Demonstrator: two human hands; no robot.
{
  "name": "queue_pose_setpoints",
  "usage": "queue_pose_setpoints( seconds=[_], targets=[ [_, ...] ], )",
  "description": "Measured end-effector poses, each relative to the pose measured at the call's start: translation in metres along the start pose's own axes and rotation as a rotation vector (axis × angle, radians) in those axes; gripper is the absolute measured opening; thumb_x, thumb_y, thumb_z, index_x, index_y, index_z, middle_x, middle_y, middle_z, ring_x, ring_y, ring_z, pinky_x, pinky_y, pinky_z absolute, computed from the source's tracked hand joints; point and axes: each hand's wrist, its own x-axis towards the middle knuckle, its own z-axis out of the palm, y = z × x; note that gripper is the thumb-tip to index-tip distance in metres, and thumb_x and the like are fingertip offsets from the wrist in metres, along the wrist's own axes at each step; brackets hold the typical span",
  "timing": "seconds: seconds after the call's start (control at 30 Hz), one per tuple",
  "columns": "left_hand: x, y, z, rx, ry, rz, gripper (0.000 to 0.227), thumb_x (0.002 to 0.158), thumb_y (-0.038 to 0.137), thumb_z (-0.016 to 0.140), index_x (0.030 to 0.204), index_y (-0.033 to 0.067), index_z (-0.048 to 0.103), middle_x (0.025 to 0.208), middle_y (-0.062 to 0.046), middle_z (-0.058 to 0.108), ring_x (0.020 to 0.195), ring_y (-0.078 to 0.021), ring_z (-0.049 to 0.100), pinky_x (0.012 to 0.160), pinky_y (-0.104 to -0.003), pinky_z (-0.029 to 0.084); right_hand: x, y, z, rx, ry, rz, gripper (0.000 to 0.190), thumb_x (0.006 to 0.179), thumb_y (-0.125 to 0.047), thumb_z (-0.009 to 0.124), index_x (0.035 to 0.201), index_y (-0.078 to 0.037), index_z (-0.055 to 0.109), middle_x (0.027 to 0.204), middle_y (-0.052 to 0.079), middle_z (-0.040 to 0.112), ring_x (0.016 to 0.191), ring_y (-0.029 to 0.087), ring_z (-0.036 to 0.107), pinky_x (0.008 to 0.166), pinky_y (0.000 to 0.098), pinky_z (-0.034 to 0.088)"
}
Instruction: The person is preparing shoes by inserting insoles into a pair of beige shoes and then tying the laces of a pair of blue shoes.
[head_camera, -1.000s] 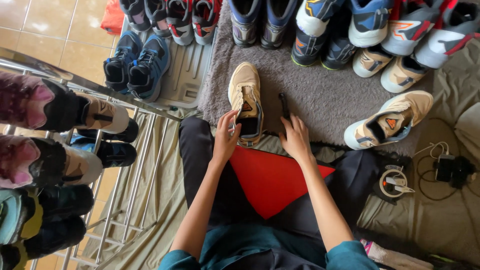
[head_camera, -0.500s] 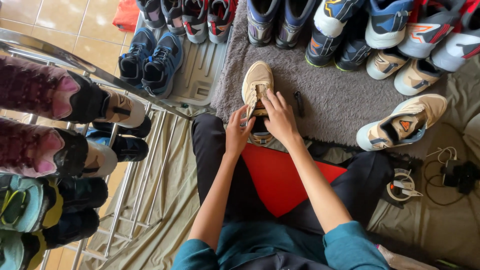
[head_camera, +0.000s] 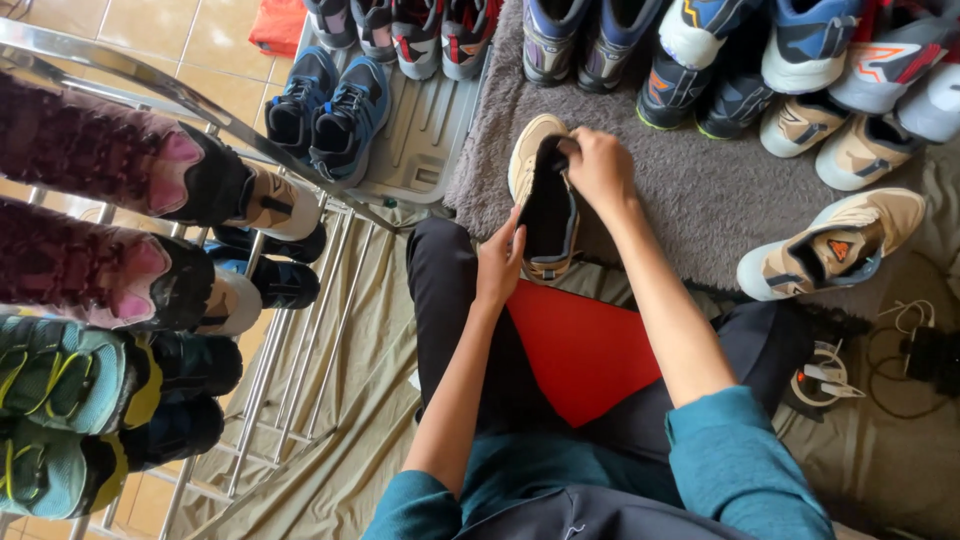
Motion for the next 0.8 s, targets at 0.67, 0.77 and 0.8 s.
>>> queue_pose_setpoints(
  seconds=[0.67, 0.77, 0.8],
  targets=[
    [0.001, -0.002, -0.003, -0.117, -0.079, -0.023, 0.047, 0.111, 0.024, 0.047, 0.157, 0.0146, 0.044, 0.144, -0.022, 0.056, 0.124, -0.0419, 0.059, 0.092, -0.049, 0.058, -0.090, -0.063, 0.005, -0.544, -0.165, -0.233, 0.003, 0.074, -0.012, 0.071, 0.072, -0.010, 0.074, 0.088, 0.009, 0.061, 0.096, 0.028, 0.054, 0.087, 0.0414, 0.038],
    [0.003, 0.002, -0.004, -0.108, -0.097, -0.038, 0.048, 0.111, 0.025, 0.047, 0.157, 0.0135, 0.043, 0.145, -0.022, 0.056, 0.129, -0.0422, 0.055, 0.096, -0.051, 0.056, -0.081, -0.061, 0.013, -0.532, -0.380, -0.088, 0.015, 0.080, -0.020, 0.067, 0.080, -0.011, 0.078, 0.102, 0.011, 0.062, 0.105, 0.029, 0.051, 0.093, 0.0443, 0.032],
    [0.002, 0.002, -0.004, -0.098, -0.104, -0.045, 0.048, 0.111, 0.026, 0.048, 0.157, 0.0140, 0.043, 0.145, -0.021, 0.056, 0.131, -0.0412, 0.054, 0.098, -0.051, 0.056, -0.079, -0.058, 0.017, -0.479, -0.437, -0.017, 0.018, 0.081, -0.024, 0.066, 0.083, -0.011, 0.079, 0.107, 0.011, 0.063, 0.108, 0.030, 0.052, 0.095, 0.0460, 0.030]
  ],
)
